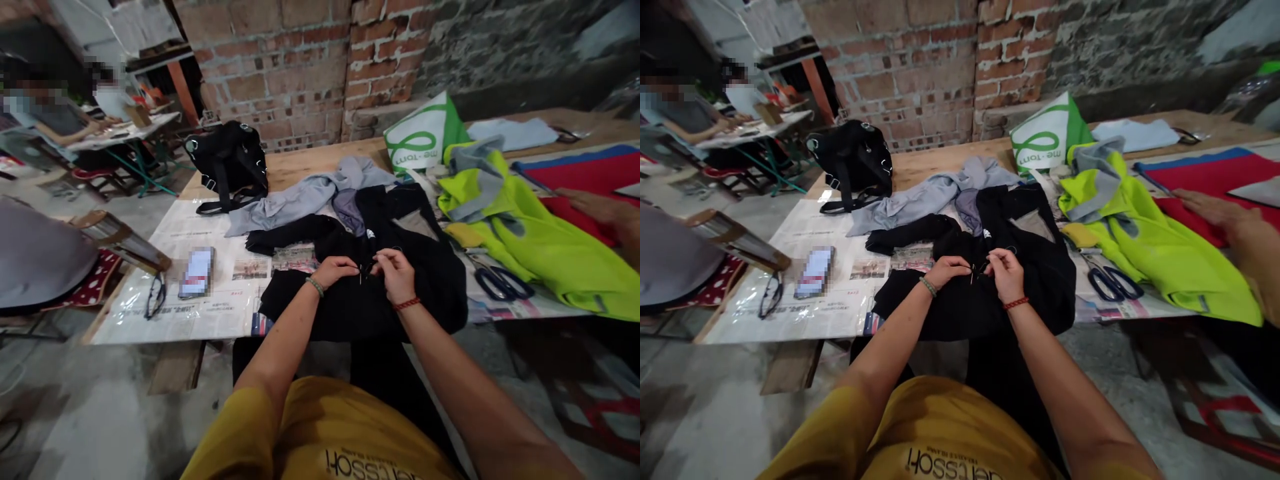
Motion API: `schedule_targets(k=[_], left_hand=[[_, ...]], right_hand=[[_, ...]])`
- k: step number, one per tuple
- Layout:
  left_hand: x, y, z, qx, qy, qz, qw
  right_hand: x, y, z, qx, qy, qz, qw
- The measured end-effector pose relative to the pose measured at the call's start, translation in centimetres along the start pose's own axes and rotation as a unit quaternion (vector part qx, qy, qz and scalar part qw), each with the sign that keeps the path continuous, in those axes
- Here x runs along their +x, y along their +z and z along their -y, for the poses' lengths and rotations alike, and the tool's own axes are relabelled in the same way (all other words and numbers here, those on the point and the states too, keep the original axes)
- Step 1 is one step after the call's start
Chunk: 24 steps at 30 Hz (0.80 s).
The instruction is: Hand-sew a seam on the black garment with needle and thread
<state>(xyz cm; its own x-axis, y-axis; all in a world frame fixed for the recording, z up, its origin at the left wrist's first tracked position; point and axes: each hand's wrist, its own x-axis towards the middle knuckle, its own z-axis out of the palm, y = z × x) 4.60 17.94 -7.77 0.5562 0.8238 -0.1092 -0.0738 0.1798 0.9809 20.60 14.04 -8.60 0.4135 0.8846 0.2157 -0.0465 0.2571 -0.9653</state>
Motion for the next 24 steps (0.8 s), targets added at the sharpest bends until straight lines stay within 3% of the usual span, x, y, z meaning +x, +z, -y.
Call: schedule_targets(k=[3, 6, 8, 11, 13, 15, 19, 24], left_hand=[[0.1, -0.1, 0.0, -0.013, 0.008, -0.005, 1.0], [0.3, -0.2, 0.1, -0.022, 0.004, -0.007, 1.0], [0.3, -0.3, 0.1, -0.026, 0.0, -0.005, 1.0], [0.3, -0.3, 0.1, -0.03, 0.0, -0.001, 1.0], [0.3, -0.4, 0.2, -0.027, 0.006, -0.002, 1.0], [0.4, -0.4, 0.2, -0.023, 0.01, -0.005, 1.0], [0.5, -0.5, 0.1, -0.04, 0.01, -0.003, 0.999], [0.8, -0.6, 0.2, -0.054, -0.003, 0.0, 0.999]], right_hand=[[-0.3, -0.4, 1.1, -0.033, -0.054, -0.031, 0.997], [-1.2, -1.0, 3.3, -0.126, -0.163, -0.007, 0.979], [-2.0, -1.4, 4.6, -0.221, -0.252, 0.046, 0.941], [-3.0, -1.4, 5.1, -0.344, -0.35, 0.134, 0.861], [-3.3, -1.2, 4.4, -0.402, -0.375, 0.164, 0.819], [-3.1, -0.9, 3.5, -0.436, -0.381, 0.167, 0.798], [-2.1, -0.4, 2.7, -0.431, -0.385, 0.143, 0.804], [-0.9, 0.0, 2.7, -0.349, -0.322, 0.131, 0.871]])
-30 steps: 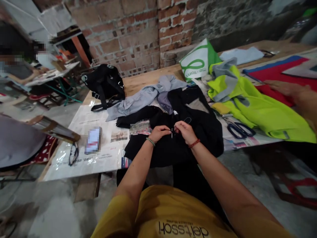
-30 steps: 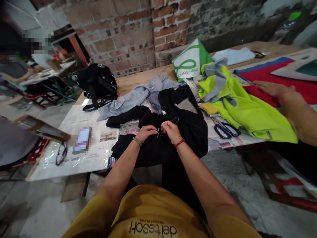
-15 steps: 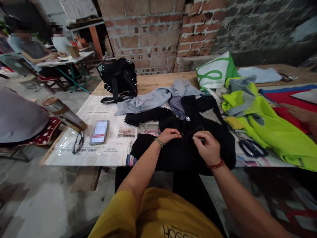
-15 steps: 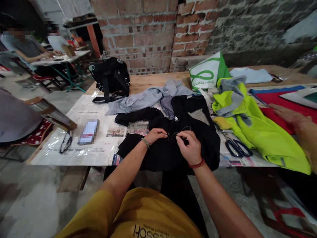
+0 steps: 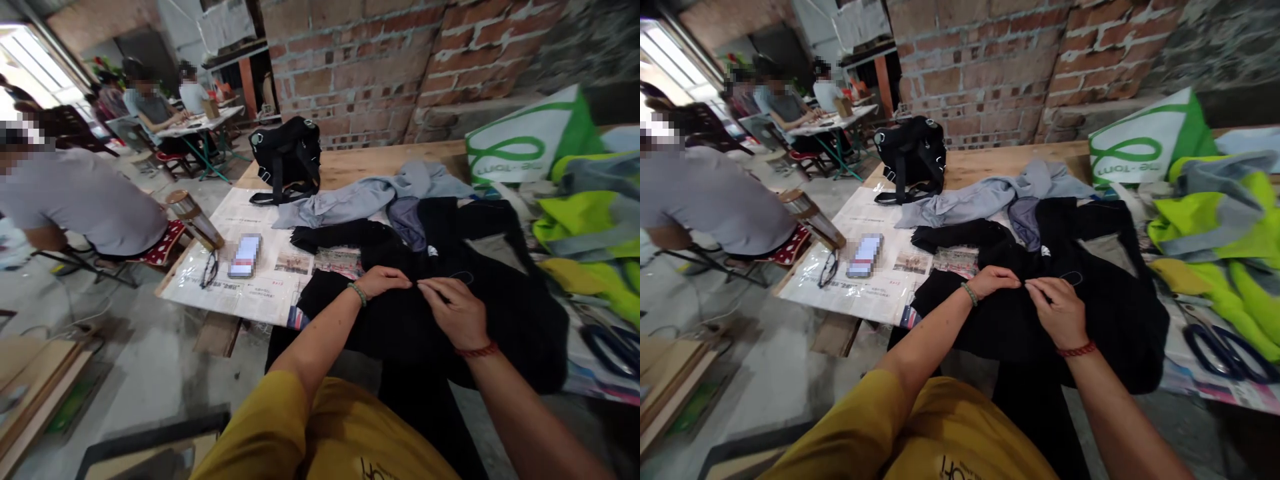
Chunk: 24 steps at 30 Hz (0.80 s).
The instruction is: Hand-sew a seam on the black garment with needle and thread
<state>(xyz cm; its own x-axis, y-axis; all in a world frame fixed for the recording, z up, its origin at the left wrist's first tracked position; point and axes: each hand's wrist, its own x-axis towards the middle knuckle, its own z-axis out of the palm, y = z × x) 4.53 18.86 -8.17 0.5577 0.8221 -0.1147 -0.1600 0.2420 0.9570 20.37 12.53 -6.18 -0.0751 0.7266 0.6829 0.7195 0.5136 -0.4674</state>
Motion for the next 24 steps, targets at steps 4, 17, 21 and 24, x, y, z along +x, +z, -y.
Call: schedule_targets(k=[4, 17, 21, 24], left_hand=[[0.2, -0.2, 0.2, -0.003, 0.002, 0.0, 1.0], [0.1, 0.0, -0.5, 0.019, -0.012, 0.011, 1.0], [0.3, -0.2, -0.3, 0.033, 0.001, 0.016, 0.999], [0.4, -0.1, -0.1, 0.028, -0.002, 0.014, 1.0]], right_hand=[[-0.3, 0.6, -0.1, 0.07, 0.086, 0.013, 0.994], [-1.5, 1.7, -0.6, 0.08, 0.084, -0.031, 0.993], [-1.3, 1.9, -0.4, 0.033, 0.009, -0.024, 0.999], [-0.8, 1.8, -0.1, 0.008, 0.002, -0.028, 1.0]])
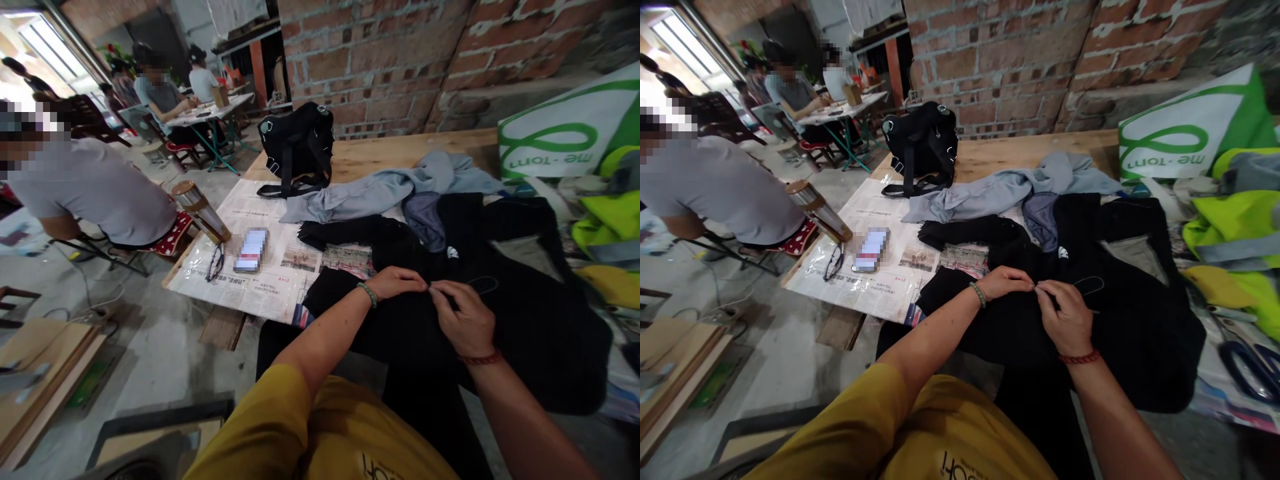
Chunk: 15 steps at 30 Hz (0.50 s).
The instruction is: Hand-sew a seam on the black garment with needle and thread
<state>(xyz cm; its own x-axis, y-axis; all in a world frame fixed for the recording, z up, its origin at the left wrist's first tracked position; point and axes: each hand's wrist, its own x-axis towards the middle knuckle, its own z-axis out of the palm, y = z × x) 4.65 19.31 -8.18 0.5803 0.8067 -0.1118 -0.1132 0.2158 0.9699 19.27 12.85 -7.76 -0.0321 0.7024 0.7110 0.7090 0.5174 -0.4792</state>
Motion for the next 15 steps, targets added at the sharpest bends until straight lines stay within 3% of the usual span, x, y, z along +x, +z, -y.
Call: schedule_targets(k=[7, 15], left_hand=[[0.0, 0.1, -0.2, -0.047, -0.012, -0.068, 0.997], [-0.3, -0.2, -0.5, 0.028, -0.006, 0.029, 0.999]], right_hand=[[1.0, -0.4, 0.6, -0.032, 0.036, -0.005, 0.999], [-0.6, -1.4, 1.0, -0.048, 0.028, -0.017, 0.998]])
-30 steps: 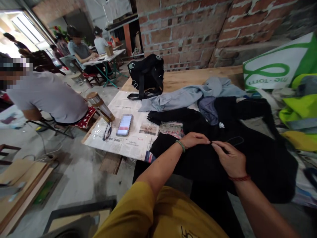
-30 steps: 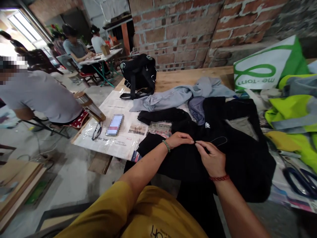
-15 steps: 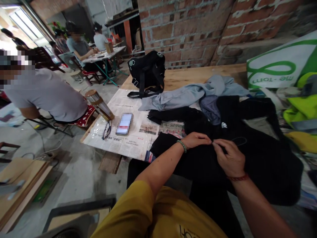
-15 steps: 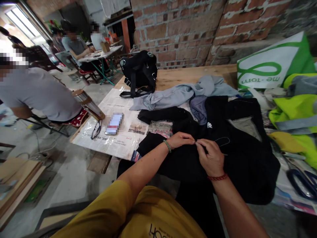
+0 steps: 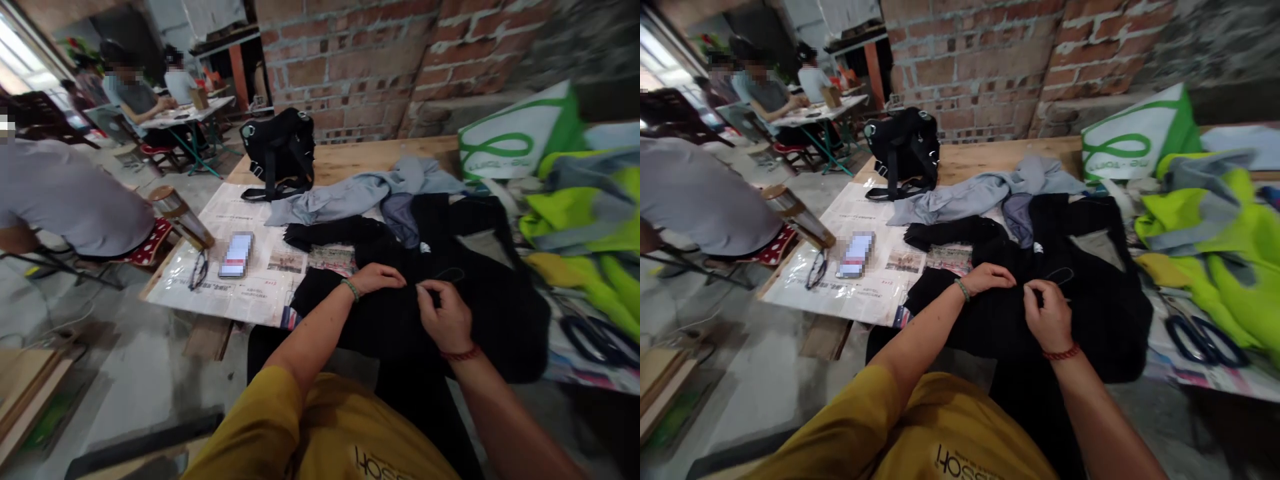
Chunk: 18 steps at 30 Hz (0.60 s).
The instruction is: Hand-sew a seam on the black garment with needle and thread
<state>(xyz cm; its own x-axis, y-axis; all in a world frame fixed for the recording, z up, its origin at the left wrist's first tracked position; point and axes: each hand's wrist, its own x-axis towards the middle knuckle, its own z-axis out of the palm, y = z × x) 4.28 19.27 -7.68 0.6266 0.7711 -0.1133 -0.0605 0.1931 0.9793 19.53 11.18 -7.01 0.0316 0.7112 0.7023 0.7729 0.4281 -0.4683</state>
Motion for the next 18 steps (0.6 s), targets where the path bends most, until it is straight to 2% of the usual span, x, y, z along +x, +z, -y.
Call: schedule_targets(k=[4, 11, 18], left_hand=[[-0.1, 0.0, 0.0, 0.047, -0.01, 0.016, 0.999], [0.0, -0.1, 0.2, 0.045, -0.011, 0.011, 0.999], [0.0, -0.2, 0.2, 0.058, 0.005, 0.039, 0.998]], right_hand=[[-0.7, -0.4, 0.2, 0.022, -0.016, -0.017, 0.999], [-1.8, -0.6, 0.1, -0.002, -0.026, -0.067, 0.997], [-2.7, -0.5, -0.3, -0.003, -0.071, -0.055, 0.996]])
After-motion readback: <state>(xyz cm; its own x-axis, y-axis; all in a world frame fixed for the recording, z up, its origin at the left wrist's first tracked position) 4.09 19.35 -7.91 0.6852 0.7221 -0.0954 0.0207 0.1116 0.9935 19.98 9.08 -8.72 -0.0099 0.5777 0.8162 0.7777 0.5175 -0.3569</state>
